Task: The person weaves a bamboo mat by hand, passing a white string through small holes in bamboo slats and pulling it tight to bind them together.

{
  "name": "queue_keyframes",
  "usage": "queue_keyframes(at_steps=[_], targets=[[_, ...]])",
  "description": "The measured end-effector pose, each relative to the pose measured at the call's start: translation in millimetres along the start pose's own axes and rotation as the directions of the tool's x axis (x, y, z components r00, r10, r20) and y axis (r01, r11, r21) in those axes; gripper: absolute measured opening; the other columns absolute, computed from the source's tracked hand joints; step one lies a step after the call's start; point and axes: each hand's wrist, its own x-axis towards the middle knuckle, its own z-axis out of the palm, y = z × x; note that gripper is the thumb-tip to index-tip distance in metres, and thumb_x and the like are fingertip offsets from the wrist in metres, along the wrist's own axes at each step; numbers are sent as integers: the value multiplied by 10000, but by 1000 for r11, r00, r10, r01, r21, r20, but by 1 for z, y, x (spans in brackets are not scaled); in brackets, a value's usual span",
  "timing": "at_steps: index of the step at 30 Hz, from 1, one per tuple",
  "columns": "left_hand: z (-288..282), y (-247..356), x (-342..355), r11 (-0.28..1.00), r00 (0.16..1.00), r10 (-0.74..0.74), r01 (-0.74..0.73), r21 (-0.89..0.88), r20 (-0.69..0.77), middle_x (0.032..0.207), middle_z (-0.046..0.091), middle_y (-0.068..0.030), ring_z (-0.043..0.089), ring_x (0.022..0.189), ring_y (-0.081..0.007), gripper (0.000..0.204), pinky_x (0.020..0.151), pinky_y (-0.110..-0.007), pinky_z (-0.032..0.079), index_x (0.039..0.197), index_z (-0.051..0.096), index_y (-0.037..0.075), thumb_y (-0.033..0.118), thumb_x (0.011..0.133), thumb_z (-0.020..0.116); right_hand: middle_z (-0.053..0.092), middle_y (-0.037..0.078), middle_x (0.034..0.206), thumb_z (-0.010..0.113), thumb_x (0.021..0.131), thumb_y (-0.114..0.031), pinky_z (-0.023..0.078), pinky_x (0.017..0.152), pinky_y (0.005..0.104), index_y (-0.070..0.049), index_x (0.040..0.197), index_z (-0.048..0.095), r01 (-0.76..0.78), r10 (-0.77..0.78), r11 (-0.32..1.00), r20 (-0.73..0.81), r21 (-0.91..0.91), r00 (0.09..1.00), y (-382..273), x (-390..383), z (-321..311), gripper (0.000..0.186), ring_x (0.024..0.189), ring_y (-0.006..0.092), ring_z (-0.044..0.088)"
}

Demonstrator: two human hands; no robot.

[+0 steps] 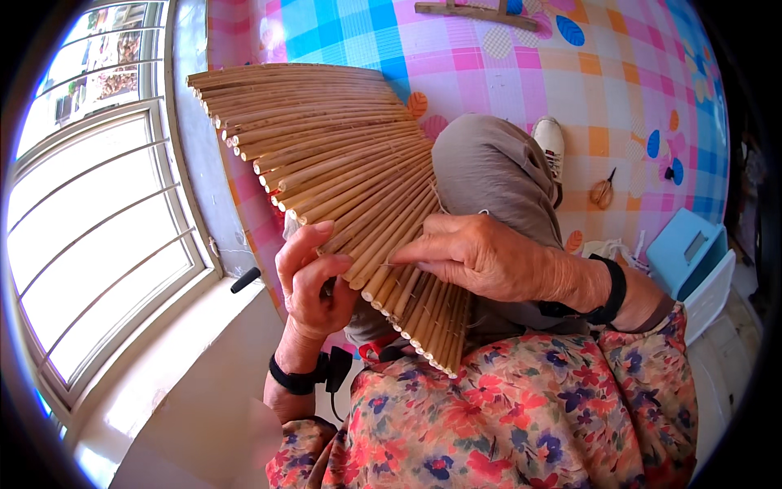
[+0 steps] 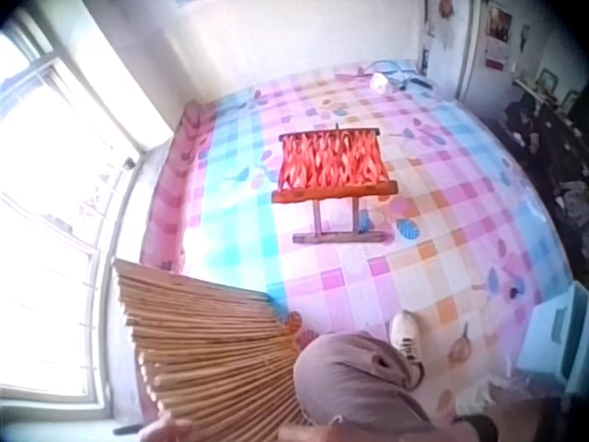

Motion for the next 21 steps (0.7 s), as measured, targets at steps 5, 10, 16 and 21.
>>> queue_keyframes(at_steps=[5, 10, 16, 21], targets=[[-2, 1, 1, 1000, 1000, -13, 13, -11, 8, 1259, 409, -242, 445, 1194, -340, 159, 985, -462, 410, 1022, 495, 17, 54, 877, 548, 577, 127, 833, 600, 864, -82, 496, 684, 366, -75, 1071, 651, 5, -5, 1000, -2, -3, 1000, 0, 2, 0, 213, 782, 306, 614], [-3, 2, 2, 1000, 1000, -10, 10, -10, 14, 1259, 408, -244, 446, 1191, -343, 163, 985, -470, 410, 1026, 497, 16, 49, 873, 544, 583, 131, 819, 599, 868, -83, 498, 685, 357, -68, 1065, 656, -9, 9, 1000, 33, 8, 999, -3, 4, -4, 205, 783, 305, 616], [2, 3, 5, 999, 998, 3, -7, -44, -69, 1204, 495, -216, 510, 1115, -318, 323, 857, -372, 476, 1002, 571, 38, -99, 710, 590, 595, 134, 836, 595, 862, -72, 497, 690, 366, -73, 1057, 659, 5, -4, 1000, 56, -13, 998, -5, 6, -8, 206, 782, 311, 616], [-6, -1, 12, 998, 999, 32, -33, -59, -10, 1199, 520, -200, 547, 1054, -286, 366, 799, -330, 480, 1014, 594, 39, -118, 684, 579, 573, 140, 810, 578, 850, -84, 485, 666, 393, -94, 1025, 668, 36, -2, 964, 129, -263, 992, -25, 14, -20, 197, 757, 333, 596]])
